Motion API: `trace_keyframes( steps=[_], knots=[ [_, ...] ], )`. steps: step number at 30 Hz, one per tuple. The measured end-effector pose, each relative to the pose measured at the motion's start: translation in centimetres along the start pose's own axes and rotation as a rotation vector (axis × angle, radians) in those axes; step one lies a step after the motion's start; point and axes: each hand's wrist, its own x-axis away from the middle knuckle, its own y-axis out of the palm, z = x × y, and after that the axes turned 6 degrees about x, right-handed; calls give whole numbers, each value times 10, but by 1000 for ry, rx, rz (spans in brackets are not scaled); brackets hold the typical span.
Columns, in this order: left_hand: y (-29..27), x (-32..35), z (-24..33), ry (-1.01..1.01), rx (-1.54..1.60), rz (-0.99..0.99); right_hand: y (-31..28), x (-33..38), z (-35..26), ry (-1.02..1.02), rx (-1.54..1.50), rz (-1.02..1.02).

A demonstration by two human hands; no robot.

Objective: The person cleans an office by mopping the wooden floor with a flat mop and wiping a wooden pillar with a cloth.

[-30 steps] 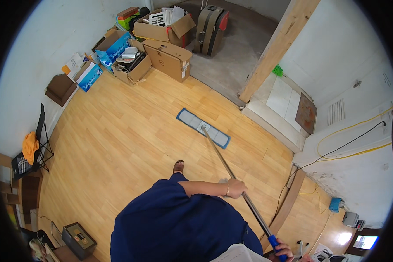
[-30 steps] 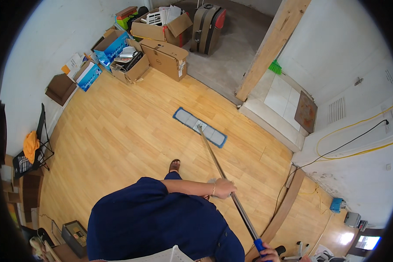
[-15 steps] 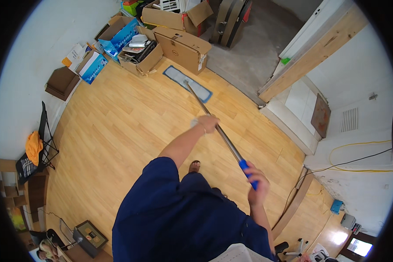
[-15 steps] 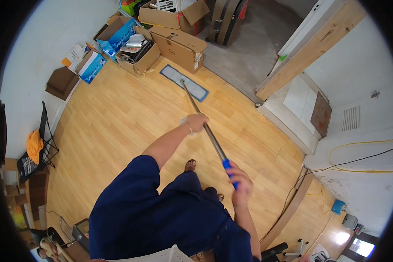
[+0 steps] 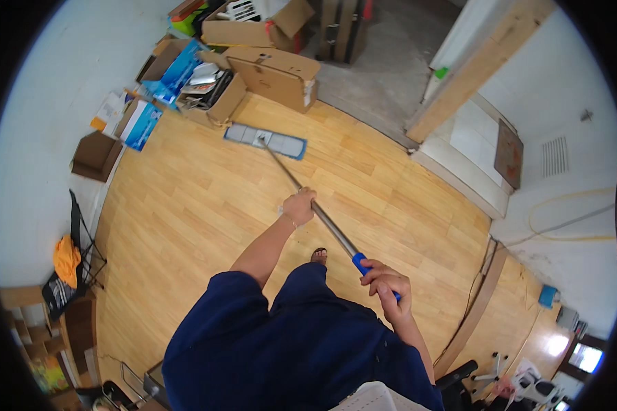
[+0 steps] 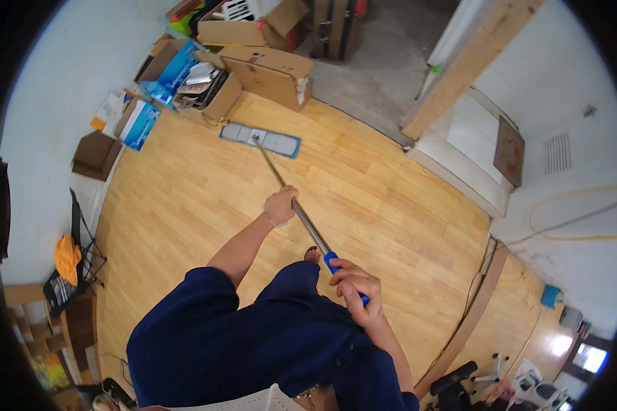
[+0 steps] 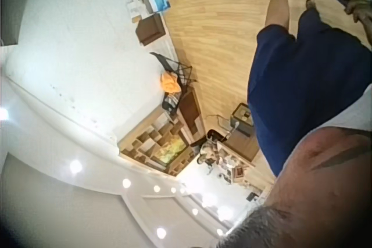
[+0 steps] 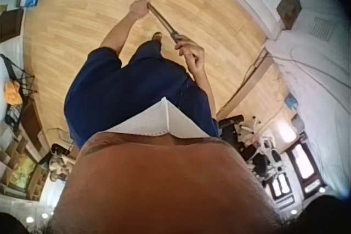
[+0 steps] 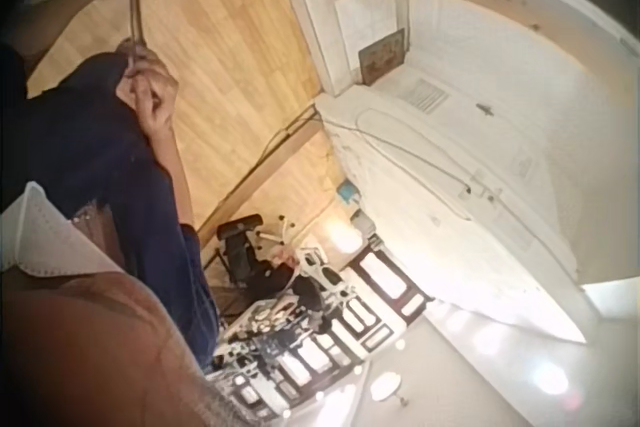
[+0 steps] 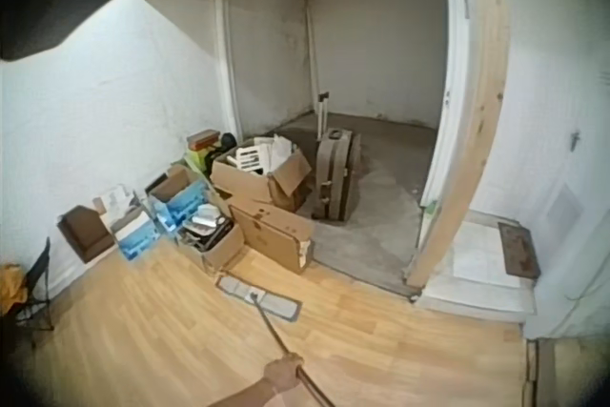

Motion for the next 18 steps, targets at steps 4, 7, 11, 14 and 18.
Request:
trace_keyframes(
  steps=[4, 7, 11, 14, 18],
  knots=[
    [18, 37, 48, 61, -36, -170, -40, 55, -29, -41, 13, -43],
    [42, 65, 99, 156, -46, -206, -68, 109, -61, 51, 22, 42],
    [92, 106, 175, 224, -39, -295, -107, 202, -86, 92, 21, 187],
    [139, 141, 253, 307, -3, -344, -143, 281, -114, 94, 51, 314],
    [195, 190, 359, 422, 121, -410, -174, 377, -161, 126, 114, 564]
  ],
)
